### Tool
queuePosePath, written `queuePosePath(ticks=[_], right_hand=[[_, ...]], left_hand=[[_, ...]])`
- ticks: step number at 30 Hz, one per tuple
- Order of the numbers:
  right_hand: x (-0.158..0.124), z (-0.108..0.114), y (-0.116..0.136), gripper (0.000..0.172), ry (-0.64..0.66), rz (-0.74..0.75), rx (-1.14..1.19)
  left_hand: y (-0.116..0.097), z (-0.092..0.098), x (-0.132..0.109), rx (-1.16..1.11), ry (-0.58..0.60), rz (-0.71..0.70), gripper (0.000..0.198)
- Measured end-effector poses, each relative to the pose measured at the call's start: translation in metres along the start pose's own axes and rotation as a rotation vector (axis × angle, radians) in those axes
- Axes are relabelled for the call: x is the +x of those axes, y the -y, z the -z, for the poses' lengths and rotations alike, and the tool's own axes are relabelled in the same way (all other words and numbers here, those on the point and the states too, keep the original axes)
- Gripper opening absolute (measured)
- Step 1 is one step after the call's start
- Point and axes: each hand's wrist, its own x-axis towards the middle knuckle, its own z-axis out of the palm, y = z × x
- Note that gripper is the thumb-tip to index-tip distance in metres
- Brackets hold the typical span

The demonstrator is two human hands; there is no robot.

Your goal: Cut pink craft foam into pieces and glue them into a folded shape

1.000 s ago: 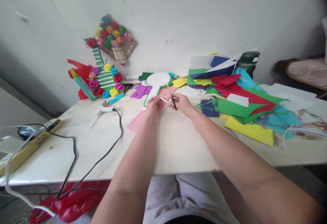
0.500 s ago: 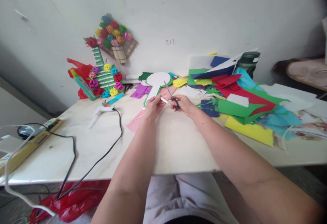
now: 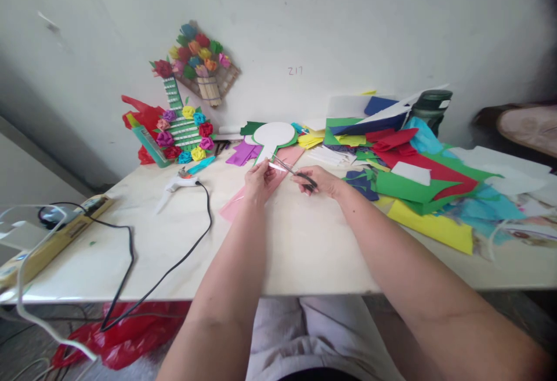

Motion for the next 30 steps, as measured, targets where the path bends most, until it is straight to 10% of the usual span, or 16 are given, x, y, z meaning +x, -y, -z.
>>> queuePosePath(ticks=[30], right_hand=[[-0.001,0.001,0.0,0.038,0.1,-0.009,-0.096]], left_hand=[[0.004,0.01,0.009,-0.021,-0.025,0.028,0.014]])
